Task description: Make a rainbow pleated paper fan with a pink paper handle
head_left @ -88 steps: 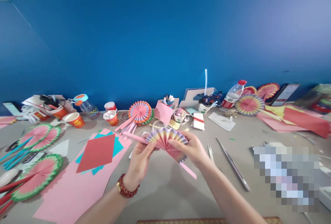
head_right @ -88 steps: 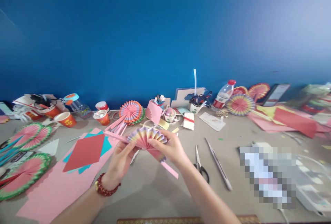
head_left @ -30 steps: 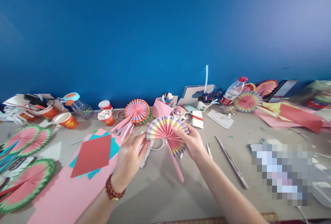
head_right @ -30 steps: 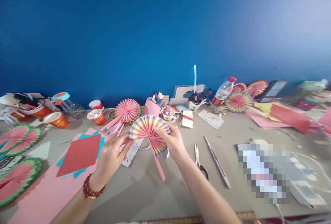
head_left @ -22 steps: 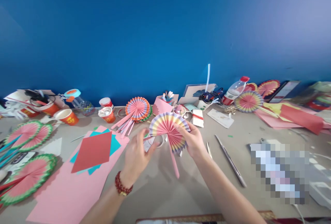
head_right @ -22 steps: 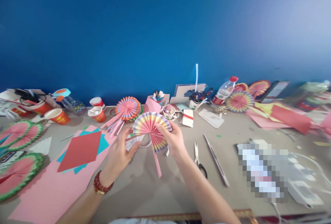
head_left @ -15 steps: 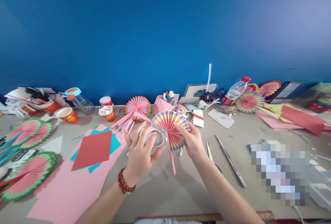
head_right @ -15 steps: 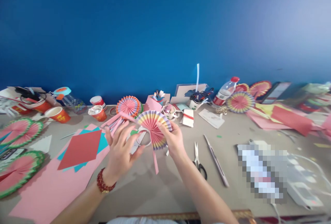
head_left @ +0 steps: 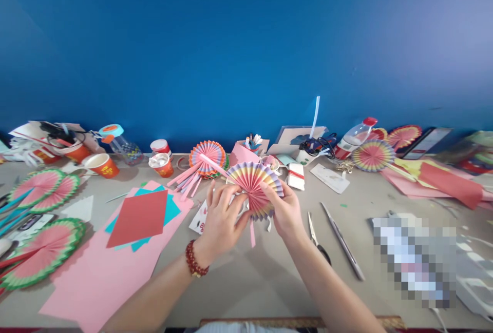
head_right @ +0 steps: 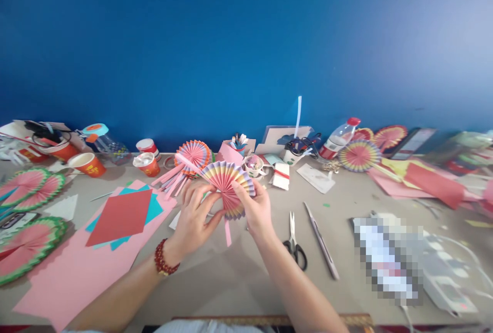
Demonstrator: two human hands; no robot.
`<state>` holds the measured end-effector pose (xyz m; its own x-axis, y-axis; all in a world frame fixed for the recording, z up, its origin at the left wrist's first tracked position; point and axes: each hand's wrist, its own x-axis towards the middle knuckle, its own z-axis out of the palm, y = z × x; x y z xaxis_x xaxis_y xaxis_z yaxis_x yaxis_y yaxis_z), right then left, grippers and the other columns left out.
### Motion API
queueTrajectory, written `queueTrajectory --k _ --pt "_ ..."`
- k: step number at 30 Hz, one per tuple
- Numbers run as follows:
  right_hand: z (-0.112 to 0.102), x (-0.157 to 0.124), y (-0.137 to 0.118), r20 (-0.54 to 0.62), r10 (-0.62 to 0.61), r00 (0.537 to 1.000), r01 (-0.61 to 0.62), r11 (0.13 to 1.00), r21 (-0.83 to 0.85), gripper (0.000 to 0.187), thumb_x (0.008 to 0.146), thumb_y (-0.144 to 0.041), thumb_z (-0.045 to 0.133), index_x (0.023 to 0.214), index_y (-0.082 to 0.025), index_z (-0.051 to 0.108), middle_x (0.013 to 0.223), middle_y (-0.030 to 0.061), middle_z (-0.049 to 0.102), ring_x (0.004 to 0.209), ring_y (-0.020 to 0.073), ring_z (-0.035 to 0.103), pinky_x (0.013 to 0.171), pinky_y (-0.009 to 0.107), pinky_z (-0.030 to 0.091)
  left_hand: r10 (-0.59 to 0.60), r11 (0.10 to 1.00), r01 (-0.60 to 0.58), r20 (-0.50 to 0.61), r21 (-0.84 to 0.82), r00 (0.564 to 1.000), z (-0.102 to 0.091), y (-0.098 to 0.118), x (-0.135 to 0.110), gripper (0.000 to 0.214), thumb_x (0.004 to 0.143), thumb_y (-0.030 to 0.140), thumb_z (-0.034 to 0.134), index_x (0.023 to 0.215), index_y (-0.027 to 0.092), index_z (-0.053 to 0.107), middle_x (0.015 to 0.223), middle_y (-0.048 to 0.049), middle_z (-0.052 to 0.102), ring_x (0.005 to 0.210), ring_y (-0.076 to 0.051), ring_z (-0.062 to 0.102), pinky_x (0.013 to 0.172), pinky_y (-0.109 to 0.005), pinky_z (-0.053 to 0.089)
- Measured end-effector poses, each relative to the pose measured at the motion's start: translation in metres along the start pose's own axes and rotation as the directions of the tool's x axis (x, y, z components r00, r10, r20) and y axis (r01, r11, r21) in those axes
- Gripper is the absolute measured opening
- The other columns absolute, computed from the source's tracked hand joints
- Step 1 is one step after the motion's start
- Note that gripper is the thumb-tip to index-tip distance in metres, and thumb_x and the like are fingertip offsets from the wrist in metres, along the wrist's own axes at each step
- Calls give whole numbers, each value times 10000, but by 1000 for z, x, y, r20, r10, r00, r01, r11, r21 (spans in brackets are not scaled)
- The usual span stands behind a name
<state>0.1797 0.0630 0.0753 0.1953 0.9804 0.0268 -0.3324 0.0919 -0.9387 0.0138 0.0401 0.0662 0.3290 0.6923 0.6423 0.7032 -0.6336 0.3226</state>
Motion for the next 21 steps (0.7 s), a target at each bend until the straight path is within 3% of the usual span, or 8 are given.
queueTrajectory --k 4,8,10,12,16,21 --pt "0 -2 3 -9 -24 1000 24 1000 12 321 746 -423 829 952 -208 709 817 11 726 737 196 674 762 329 544 -53 960 63 43 -271 998 7 -1 -7 371 961 166 503 1330 198 499 1251 -144 578 1197 -287 539 1045 -483 438" --pt "1 -4 8 -7 -16 1000 16 1000 27 328 742 -426 833 952 -204 712 811 11 724 723 190 669 724 315 544 -163 768 228 161 -598 973 18 2 -16 396 999 176 452 1389 222 403 1265 -133 588 1151 -239 607 977 -407 521" --pt "1 -5 10 -1 -4 1000 4 1000 23 322 738 -423 837 944 -207 716 810 7 727 713 185 669 724 312 542 -198 704 282 202 -652 959 20 2 -19 370 1008 193 447 1375 219 401 1248 -131 602 1102 -226 636 938 -386 546" --pt "-2 -4 10 -7 9 1000 -9 1000 11 330 729 -434 842 934 -207 717 806 7 732 707 186 672 730 316 543 -186 751 277 211 -599 960 19 -1 -18 352 1006 189 439 1357 211 421 1243 -135 615 1108 -237 637 933 -394 545" --pt "-13 -2 5 -21 11 1000 -12 998 -66 365 695 -453 860 922 -203 721 840 21 749 742 199 680 744 316 545 -39 950 111 244 -290 969 8 -12 -10 381 977 126 401 1343 198 482 1244 -140 641 1161 -281 616 965 -449 512" --pt "-26 1 -1 79 21 997 -2 970 -242 407 732 -498 823 981 -191 729 905 55 761 801 227 693 760 331 552 77 986 -18 355 -167 932 -7 -17 2 412 940 80 390 1312 199 520 1263 -120 629 1102 -238 648 867 -355 556"
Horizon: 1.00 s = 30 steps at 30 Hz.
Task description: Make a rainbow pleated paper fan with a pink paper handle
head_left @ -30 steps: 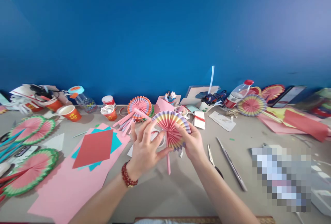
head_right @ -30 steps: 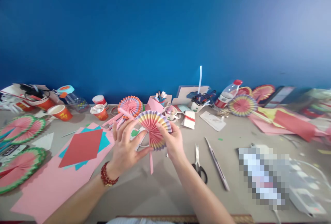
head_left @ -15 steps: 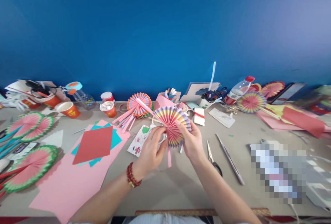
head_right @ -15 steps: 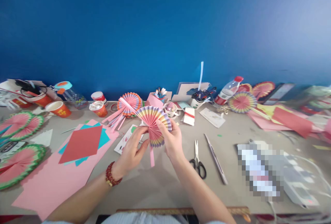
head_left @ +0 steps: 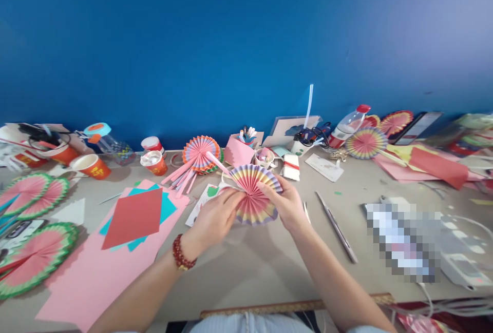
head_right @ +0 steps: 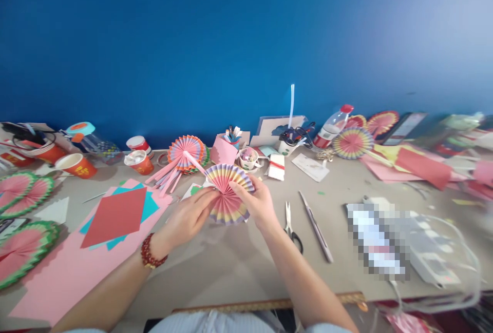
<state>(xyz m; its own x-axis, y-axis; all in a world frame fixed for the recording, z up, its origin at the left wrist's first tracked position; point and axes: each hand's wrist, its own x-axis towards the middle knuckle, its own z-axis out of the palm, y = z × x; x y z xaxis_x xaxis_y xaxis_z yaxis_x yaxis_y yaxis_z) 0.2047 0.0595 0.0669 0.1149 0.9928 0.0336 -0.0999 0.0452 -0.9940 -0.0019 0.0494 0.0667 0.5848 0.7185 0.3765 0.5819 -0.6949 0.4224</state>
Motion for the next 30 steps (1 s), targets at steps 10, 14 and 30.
queueTrajectory --k 10,14,30 --pt "-2 0 -2 106 86 991 -84 996 -22 431 713 -507 832 992 -195 730 883 58 770 786 245 712 749 350 570 131 941 -36 -264 338 956 2 -3 -5 166 951 109 488 1061 162 601 1249 -172 586 1151 -293 595 966 -443 505" --pt "-1 -1 -2 118 102 988 -101 995 -17 434 712 -502 837 1005 -199 736 874 55 770 779 242 714 759 356 573 215 909 -31 -405 415 889 -5 -3 -3 298 928 166 601 1225 162 575 1306 -189 589 1284 -329 518 1086 -522 403" --pt "-6 15 -12 449 -34 893 208 916 -344 326 853 -464 694 1049 -205 687 1015 40 719 976 243 648 867 342 498 39 984 -62 137 164 990 -20 -18 6 688 937 298 578 1557 305 277 1226 -103 599 1124 -295 620 957 -470 517"
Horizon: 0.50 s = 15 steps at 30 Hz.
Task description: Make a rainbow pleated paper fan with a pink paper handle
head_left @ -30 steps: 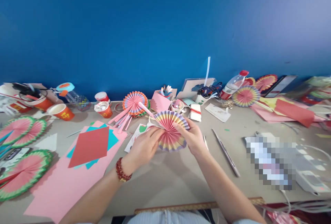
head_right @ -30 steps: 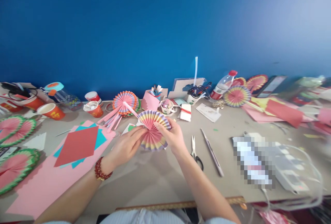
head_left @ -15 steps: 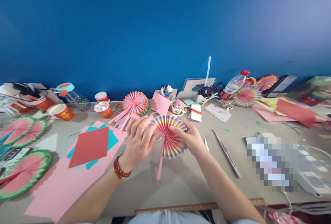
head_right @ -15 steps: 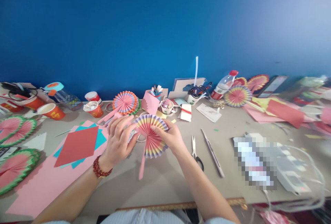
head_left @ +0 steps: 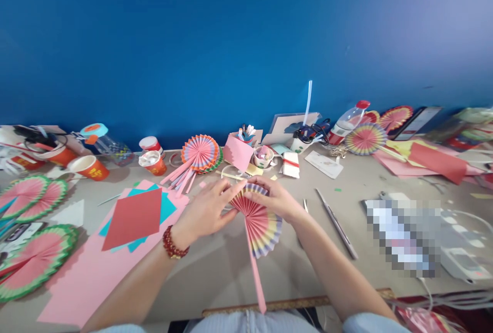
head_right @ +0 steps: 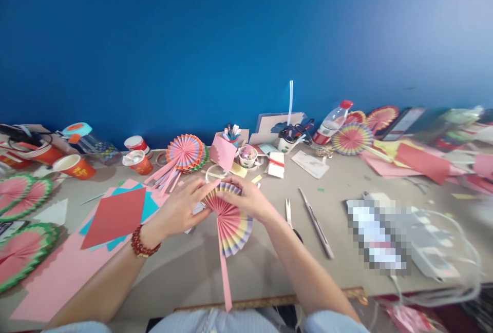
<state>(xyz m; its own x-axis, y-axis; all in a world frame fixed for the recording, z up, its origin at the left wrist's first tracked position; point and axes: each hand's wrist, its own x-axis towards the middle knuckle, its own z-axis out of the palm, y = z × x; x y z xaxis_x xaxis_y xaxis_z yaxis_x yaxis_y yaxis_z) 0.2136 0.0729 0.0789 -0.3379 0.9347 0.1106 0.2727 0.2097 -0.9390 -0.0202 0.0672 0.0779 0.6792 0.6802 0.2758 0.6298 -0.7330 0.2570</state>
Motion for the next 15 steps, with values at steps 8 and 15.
queueTrajectory --k 8,15 --pt "5 11 -4 15 -78 997 79 980 -183 304 856 -408 682 1104 -233 695 1038 42 736 918 243 675 832 360 511 -145 933 102 -100 -345 984 12 2 -5 992 862 308 695 1604 259 37 1574 -180 380 1375 -338 482 1054 -483 474" --pt "-4 3 -6 -173 -2 985 27 990 137 675 858 -568 664 1429 -260 478 1291 129 633 1070 265 673 849 370 554 -359 887 214 -321 -409 876 33 -16 -12 707 876 378 682 1490 210 374 1465 -170 515 1362 -328 496 1110 -521 412"
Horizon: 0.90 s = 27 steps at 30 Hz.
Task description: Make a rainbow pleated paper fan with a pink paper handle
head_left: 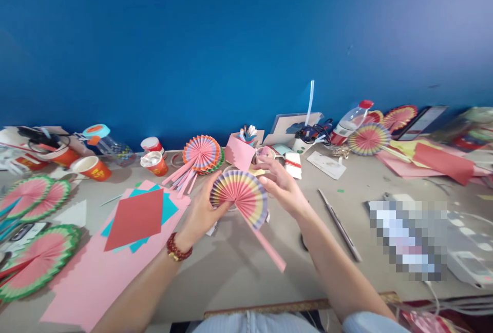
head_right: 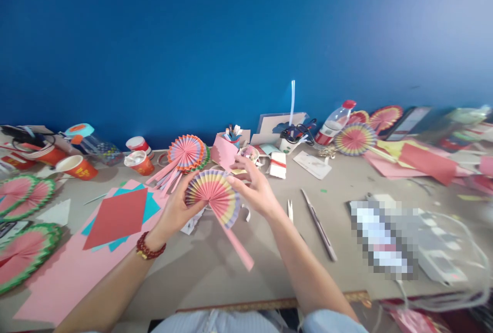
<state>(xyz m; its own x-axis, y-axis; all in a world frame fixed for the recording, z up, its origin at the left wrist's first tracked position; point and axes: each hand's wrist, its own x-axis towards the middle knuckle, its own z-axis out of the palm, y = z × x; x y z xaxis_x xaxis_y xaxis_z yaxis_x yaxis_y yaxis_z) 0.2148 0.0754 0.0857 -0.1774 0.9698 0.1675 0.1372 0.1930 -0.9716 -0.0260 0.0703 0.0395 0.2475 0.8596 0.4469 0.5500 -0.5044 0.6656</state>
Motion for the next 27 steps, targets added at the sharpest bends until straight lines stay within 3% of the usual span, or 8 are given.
queueTrajectory --k 4,8,11,13,15,19,22,27 --pt "10 -18 12 81 69 994 -78 991 113 1153 740 -476 820 1599 -337 64 1512 170 445 1155 300 650 916 452 557 -1 996 17 -169 93 986 3 1 -2 692 896 380 663 1487 181 362 1462 -186 503 1380 -328 468 1119 -528 398" --pt "31 -27 23 -27 -29 999 27 997 -66 1114 739 -392 827 1606 -296 134 1575 139 383 1390 337 458 1134 514 384 -21 996 37 -210 76 978 7 9 -4 694 896 380 675 1483 181 361 1479 -188 485 1408 -331 431 1147 -544 362" --pt "39 -28 28 -163 -52 985 37 995 -94 1019 773 -385 795 1595 -291 199 1556 113 422 1408 326 438 1156 506 363 -177 972 142 -184 -188 967 13 14 -7 739 860 400 723 1475 207 363 1481 -172 487 1375 -327 477 1112 -522 421" --pt "42 -28 29 -218 -53 975 40 997 -63 992 784 -381 788 1590 -281 217 1523 114 466 1357 317 502 1138 487 400 -302 849 217 -105 -482 948 18 18 -10 699 873 402 708 1463 244 369 1475 -146 499 1309 -303 551 1031 -470 512" --pt "44 -28 30 -253 -52 966 51 999 -10 989 791 -380 785 1591 -281 212 1517 115 474 1326 310 536 1122 475 427 -407 644 273 -17 -715 913 22 23 -13 611 902 389 673 1436 284 397 1445 -110 538 1236 -272 613 945 -421 573" --pt "53 -28 33 -279 -20 960 54 992 118 991 812 -396 765 1595 -277 169 1513 123 476 1324 306 542 1101 483 464 -548 334 328 101 -884 830 30 34 -17 537 836 338 755 1319 271 528 1297 -65 660 1145 -242 668 948 -403 571" --pt "60 -29 33 -305 3 952 62 977 203 971 808 -396 762 1583 -277 190 1529 120 456 1331 302 538 1096 480 479 -565 220 329 155 -918 811 35 38 -18 478 787 293 804 1221 233 615 1244 -68 697 1148 -237 668 1000 -393 534" --pt "67 -32 31 -311 97 946 16 940 341 909 778 -366 789 1541 -266 305 1460 113 538 1273 289 590 1078 461 503 -564 166 326 182 -931 806 39 39 -19 384 777 246 807 1143 214 694 1159 -57 738 1105 -245 686 981 -404 539"
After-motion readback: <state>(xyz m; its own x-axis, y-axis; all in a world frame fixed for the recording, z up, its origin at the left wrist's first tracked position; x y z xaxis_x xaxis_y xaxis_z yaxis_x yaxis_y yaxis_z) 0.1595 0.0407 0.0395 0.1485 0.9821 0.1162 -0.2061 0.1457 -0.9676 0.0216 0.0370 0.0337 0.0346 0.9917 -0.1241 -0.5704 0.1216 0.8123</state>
